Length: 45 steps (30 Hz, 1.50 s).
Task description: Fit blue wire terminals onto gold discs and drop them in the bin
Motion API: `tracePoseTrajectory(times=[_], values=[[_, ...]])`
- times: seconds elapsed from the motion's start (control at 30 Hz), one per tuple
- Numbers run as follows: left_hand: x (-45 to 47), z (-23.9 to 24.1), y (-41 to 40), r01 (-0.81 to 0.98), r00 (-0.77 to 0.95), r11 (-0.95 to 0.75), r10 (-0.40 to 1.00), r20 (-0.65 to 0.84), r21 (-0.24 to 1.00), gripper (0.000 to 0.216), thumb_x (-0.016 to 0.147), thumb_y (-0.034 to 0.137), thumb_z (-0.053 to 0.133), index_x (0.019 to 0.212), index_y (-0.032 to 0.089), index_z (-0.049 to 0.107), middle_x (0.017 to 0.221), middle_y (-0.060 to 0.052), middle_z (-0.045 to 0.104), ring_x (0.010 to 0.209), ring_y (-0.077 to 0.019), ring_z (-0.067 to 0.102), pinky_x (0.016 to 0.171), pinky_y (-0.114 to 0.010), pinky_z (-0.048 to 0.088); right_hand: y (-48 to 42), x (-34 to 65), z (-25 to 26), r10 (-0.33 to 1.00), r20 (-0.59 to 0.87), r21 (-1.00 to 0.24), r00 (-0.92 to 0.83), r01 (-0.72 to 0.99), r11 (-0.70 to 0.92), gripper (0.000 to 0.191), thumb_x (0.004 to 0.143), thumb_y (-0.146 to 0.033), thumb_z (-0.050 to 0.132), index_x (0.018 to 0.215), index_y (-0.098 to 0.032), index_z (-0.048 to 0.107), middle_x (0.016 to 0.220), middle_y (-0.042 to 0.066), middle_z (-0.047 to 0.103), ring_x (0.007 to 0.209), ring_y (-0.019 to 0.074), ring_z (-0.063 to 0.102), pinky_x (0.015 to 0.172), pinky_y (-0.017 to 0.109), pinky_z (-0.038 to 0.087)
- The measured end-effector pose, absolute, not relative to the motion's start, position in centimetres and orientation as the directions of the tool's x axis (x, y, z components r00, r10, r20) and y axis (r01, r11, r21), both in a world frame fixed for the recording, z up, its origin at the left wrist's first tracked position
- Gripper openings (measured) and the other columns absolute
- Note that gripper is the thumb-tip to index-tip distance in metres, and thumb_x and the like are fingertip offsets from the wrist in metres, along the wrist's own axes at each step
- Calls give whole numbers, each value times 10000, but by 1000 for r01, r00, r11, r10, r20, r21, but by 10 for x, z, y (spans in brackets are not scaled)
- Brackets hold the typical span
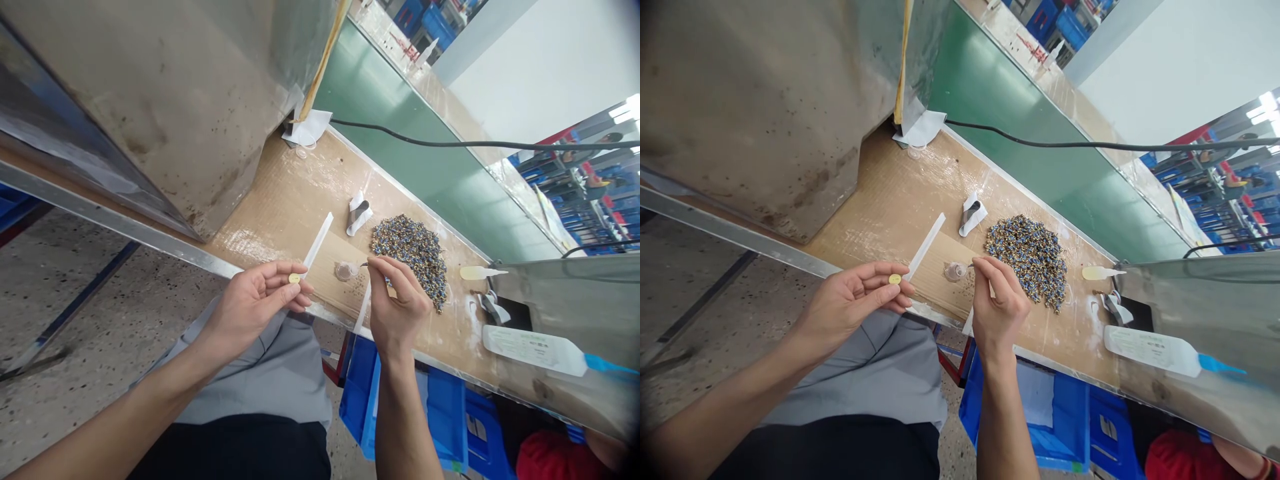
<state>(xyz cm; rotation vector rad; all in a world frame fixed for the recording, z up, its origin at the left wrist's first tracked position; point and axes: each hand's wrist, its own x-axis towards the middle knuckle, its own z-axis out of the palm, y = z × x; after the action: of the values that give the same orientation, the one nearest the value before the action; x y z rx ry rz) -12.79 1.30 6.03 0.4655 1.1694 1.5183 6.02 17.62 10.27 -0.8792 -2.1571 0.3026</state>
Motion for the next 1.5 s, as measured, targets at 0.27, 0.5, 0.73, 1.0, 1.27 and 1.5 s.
tracePoseTrajectory(times=[0.27,0.5,0.73,1.0,1.27,1.5], values=[[-114,75,5,-469,-278,147,911,-303,871,312,1093,358,765,1380,235,768,1167,-46,878,990,-199,853,939,-335,717,156,69,118,744,610,-603,-274,449,660,140,1009,-198,837,1106,-285,889,1113,34,855,1048,231,817,962,414,663],[-96,93,1,-419,-261,162,921,-290,893,279,1078,372,794,1344,291,810,1139,-16,906,1058,-211,877,990,-304,699,99,70,124,790,480,-734,-381,319,599,218,1014,-125,820,1116,-310,876,1144,12,856,1064,197,828,926,328,677],[-92,97,8,-435,-291,139,913,-285,889,171,1069,322,794,1198,229,859,1088,-22,904,964,-171,871,903,-237,704,94,72,116,825,456,-783,-335,290,551,208,1012,-137,828,1127,-305,875,1156,24,850,1072,196,821,912,323,684],[-110,94,9,-494,-203,244,901,-383,835,200,1013,360,865,1105,198,792,1033,-57,909,925,-212,878,799,-270,712,108,76,111,902,380,-888,-202,193,418,96,1031,-216,805,1092,-259,866,1096,40,841,1038,209,806,876,351,664],[-118,92,4,-312,-349,268,860,-372,911,165,947,379,912,1060,260,892,839,6,835,729,-136,744,724,-230,598,140,90,104,793,577,-667,-198,446,597,116,1028,-188,816,1092,-262,878,1097,42,846,1065,221,806,998,407,646],[-117,84,2,-264,-297,278,888,-352,924,237,1061,448,787,1235,303,856,866,19,770,811,-149,700,795,-253,581,151,103,73,652,595,-427,-470,503,752,226,1075,-125,716,1181,-271,852,1158,59,841,1083,220,812,998,400,662]])
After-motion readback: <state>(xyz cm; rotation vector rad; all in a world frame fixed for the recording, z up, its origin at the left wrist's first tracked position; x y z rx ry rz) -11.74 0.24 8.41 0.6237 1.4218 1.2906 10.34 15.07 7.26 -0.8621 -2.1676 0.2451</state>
